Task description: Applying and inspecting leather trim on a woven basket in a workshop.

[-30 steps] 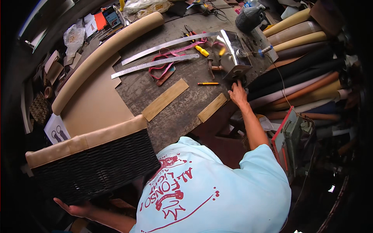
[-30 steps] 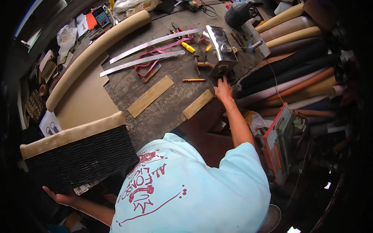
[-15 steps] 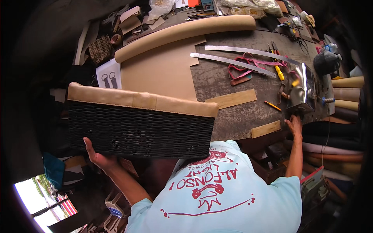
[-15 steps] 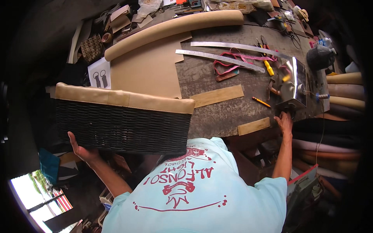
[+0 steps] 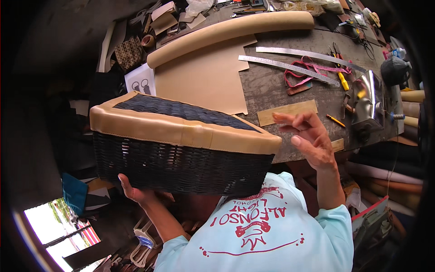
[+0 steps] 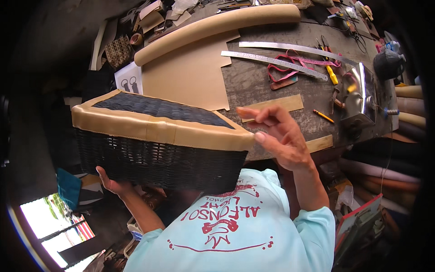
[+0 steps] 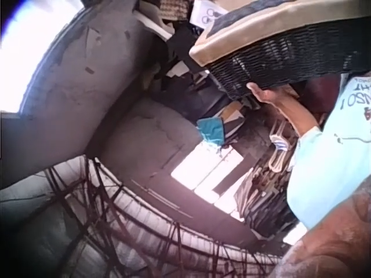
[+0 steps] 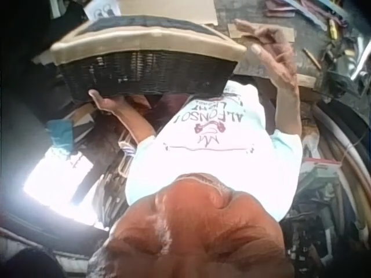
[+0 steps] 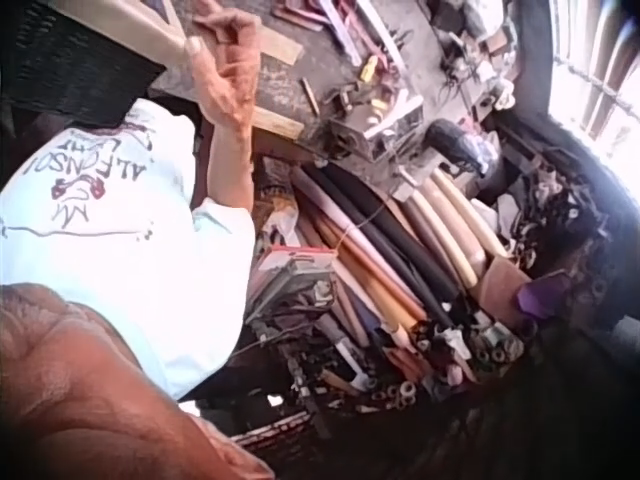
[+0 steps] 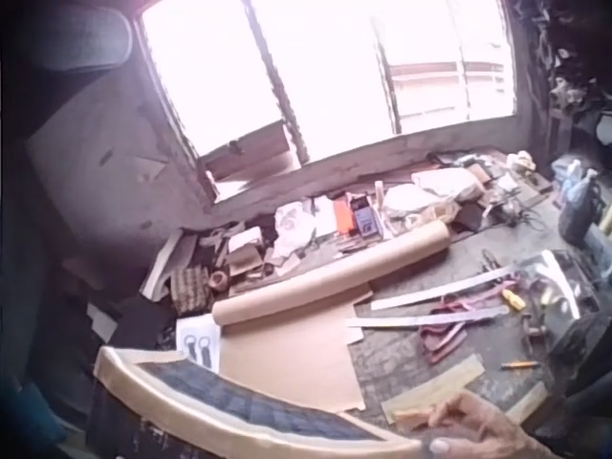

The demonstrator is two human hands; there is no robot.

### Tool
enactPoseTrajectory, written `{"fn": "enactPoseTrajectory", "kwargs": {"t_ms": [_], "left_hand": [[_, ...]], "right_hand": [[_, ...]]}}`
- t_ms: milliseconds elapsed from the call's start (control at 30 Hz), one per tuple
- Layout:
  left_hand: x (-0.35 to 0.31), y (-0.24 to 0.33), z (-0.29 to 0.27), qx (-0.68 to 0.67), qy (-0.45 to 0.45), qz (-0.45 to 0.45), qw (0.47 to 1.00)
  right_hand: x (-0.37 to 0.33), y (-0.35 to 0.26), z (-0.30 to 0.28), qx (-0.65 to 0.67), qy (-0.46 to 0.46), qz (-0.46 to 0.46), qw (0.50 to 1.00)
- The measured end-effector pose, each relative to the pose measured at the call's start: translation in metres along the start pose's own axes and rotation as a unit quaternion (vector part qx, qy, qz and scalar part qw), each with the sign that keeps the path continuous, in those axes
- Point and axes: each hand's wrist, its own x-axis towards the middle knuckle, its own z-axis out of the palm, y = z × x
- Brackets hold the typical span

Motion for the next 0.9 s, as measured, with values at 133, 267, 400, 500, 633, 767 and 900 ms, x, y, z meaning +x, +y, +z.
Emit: {"fn": "enactPoseTrajectory", "kwargs": {"t_ms": [133,267,400,500,633,767,900], "left_hand": [[-0.012,0.005,-0.016,-0.037,-0.065,-0.004,0.997],[-0.025,0.011,-0.03,-0.014,-0.085,0.011,0.996],[-0.036,0.015,-0.045,0.01,-0.03,0.039,0.999],[-0.038,0.014,-0.043,-0.015,-0.017,0.029,0.999],[-0.04,0.015,-0.047,-0.015,-0.023,0.024,0.999],[-0.038,0.017,-0.058,0.015,0.037,0.043,0.998],[-0.034,0.016,-0.051,-0.04,-0.015,0.001,0.999]], "right_hand": [[0.05,0.014,0.051,0.07,-0.134,-0.001,0.989],[0.065,0.034,0.064,0.071,-0.184,0.007,0.98],[0.065,0.044,0.073,0.085,-0.223,0.002,0.971],[0.064,0.049,0.077,0.098,-0.224,0.007,0.97],[0.065,0.052,0.081,0.092,-0.248,0.019,0.964],[0.064,0.048,0.085,0.078,-0.267,0.019,0.96],[0.056,0.039,0.087,0.001,-0.267,-0.001,0.964]]}}
